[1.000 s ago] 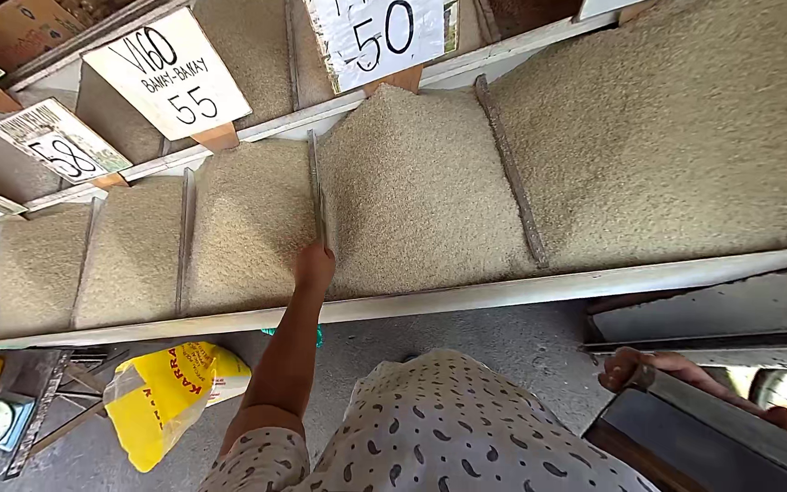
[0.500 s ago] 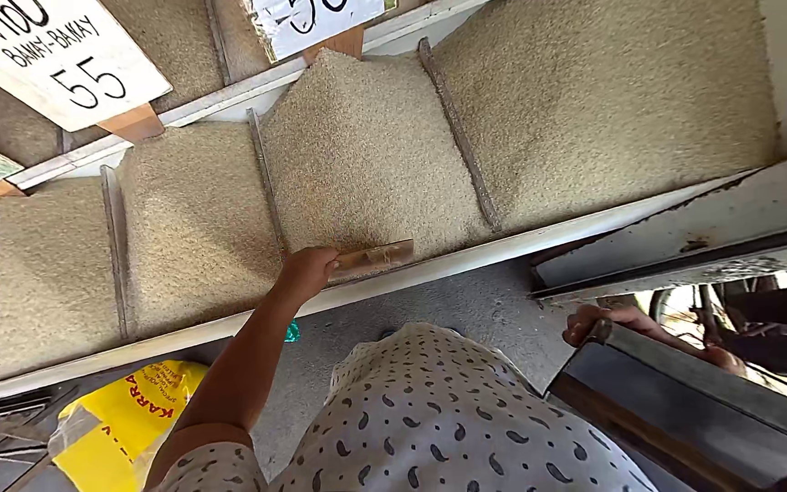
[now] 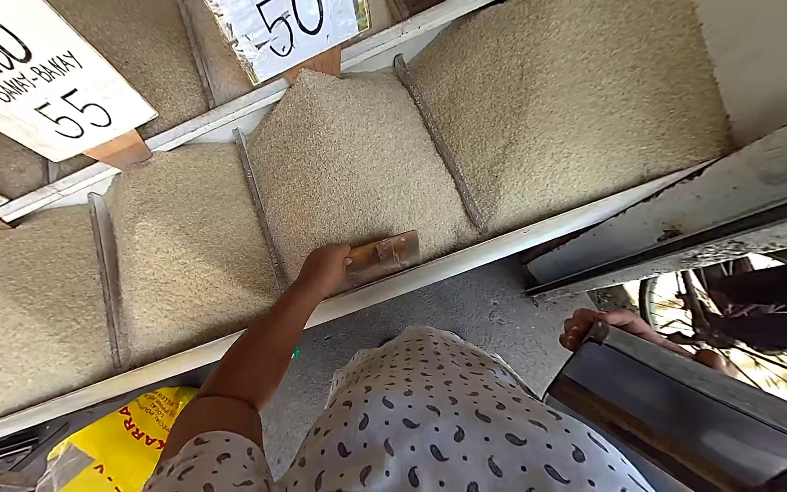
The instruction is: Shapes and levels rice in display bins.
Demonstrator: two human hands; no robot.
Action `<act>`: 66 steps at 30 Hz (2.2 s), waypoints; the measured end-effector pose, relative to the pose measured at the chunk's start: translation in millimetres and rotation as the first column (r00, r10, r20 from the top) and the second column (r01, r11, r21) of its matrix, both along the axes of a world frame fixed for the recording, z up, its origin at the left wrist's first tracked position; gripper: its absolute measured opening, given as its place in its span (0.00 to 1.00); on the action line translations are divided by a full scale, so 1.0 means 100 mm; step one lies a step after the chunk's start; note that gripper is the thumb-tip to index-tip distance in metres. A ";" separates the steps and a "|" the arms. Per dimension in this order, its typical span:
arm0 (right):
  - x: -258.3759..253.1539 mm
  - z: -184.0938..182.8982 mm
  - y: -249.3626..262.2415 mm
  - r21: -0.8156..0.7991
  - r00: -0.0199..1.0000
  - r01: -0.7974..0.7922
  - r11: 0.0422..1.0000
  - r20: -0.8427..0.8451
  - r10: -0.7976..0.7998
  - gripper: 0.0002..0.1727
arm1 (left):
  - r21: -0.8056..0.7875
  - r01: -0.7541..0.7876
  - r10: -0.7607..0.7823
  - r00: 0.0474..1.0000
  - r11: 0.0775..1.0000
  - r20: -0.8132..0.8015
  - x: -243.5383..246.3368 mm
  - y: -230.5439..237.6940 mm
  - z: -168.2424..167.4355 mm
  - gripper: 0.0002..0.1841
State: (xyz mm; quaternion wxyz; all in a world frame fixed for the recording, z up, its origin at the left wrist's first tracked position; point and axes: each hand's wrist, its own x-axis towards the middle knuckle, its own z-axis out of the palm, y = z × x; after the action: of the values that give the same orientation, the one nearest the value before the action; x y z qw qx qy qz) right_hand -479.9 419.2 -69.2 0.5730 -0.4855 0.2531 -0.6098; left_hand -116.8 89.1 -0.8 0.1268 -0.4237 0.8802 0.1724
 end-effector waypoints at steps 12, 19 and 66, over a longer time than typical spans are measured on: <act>-0.02 -0.03 0.14 -0.026 0.999 0.027 0.999 -0.028 -0.028 0.45 | -0.312 -0.260 0.159 0.936 0.914 -0.314 -0.30 -0.90 1.30 0.13; 0.03 -0.18 0.34 -0.005 0.983 0.175 0.985 0.048 -0.175 0.44 | -0.062 0.031 -0.039 0.992 0.998 -0.122 -0.12 0.10 0.32 0.13; 0.69 -0.27 0.21 0.040 0.977 0.128 0.991 0.166 -0.133 0.42 | -0.382 -0.137 0.029 0.961 0.914 -0.275 -0.40 -1.47 1.39 0.16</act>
State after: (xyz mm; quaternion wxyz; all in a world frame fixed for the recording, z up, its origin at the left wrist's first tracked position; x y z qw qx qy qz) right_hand -410.5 440.0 -95.9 0.5581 -0.4064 0.2441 -0.6810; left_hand -156.8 -57.6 137.8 -0.0875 -0.4511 0.8868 0.0501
